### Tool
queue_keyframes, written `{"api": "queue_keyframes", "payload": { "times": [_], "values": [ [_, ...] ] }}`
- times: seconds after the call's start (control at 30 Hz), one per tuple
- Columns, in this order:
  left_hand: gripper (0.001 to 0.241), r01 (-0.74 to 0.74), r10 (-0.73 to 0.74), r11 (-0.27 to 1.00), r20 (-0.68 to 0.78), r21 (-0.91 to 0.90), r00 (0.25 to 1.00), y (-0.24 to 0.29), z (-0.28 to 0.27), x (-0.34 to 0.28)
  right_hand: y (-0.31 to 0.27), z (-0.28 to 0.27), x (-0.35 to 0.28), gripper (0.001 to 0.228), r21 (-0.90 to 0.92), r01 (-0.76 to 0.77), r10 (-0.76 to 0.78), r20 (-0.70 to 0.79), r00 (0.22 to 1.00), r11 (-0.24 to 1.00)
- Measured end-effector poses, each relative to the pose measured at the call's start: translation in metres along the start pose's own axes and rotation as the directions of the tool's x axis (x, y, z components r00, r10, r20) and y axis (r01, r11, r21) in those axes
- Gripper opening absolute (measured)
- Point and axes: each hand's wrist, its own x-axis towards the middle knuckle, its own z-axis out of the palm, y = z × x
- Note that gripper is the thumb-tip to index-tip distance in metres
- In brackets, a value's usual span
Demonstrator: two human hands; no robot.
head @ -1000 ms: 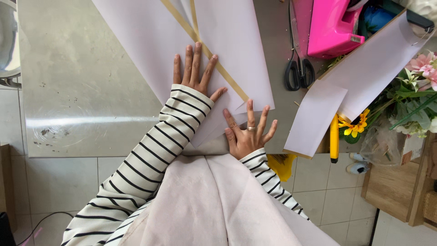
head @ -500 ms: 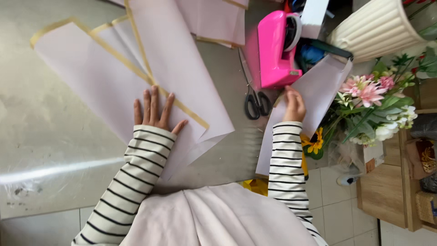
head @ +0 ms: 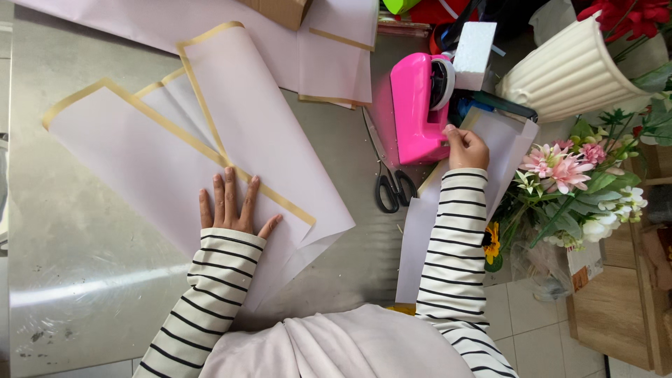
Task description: The person folds and arranges sheets of pink and gold-trimmed wrapping paper on a metal table, using scissors to cut a section and a tape dispenser to secure the folded paper.
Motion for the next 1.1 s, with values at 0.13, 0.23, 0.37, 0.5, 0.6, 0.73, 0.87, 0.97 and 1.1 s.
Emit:
{"api": "queue_keyframes", "payload": {
  "times": [0.13,0.23,0.37,0.5,0.6,0.73,0.87,0.97,1.1],
  "values": [
    [0.089,-0.01,0.01,1.0,-0.01,0.001,1.0,0.0,0.001,0.001,-0.023,-0.017,-0.002,0.024,0.446,-0.249,0.155,0.236,0.959,0.859],
    [0.089,-0.023,0.023,1.0,-0.005,-0.006,1.0,-0.001,0.001,0.0,-0.042,-0.034,-0.012,0.024,0.616,-0.34,0.216,0.269,0.938,0.71],
    [0.089,-0.001,0.001,1.0,0.008,-0.024,1.0,0.0,0.001,0.0,-0.02,-0.042,-0.022,0.028,0.656,-0.44,0.288,0.333,0.898,0.613],
    [0.089,0.004,-0.004,0.999,0.008,-0.032,1.0,0.002,0.001,0.0,-0.02,-0.059,-0.044,0.03,0.627,-0.508,0.325,0.392,0.861,0.59],
    [0.09,-0.008,0.008,1.0,0.011,-0.024,1.0,0.0,0.004,0.0,-0.02,-0.052,-0.047,0.029,0.62,-0.666,0.363,0.558,0.746,0.415],
    [0.09,-0.013,0.014,0.999,0.024,-0.038,1.0,0.001,0.003,0.0,-0.006,-0.032,-0.044,0.028,0.515,-0.793,0.283,0.747,0.601,0.325],
    [0.09,-0.013,0.014,0.999,0.01,-0.036,1.0,-0.001,0.008,-0.005,-0.02,-0.016,-0.097,0.027,0.488,-0.555,-0.029,0.768,0.64,0.674],
    [0.089,-0.011,0.011,0.999,-0.005,-0.047,1.0,0.005,-0.001,0.001,-0.108,-0.031,-0.181,0.026,0.574,-0.371,-0.208,0.704,0.679,0.73],
    [0.09,0.001,0.001,0.998,0.037,-0.055,0.999,0.006,-0.007,0.004,-0.12,0.014,-0.254,0.02,0.583,-0.291,-0.223,0.652,0.724,0.759]
  ]
}}
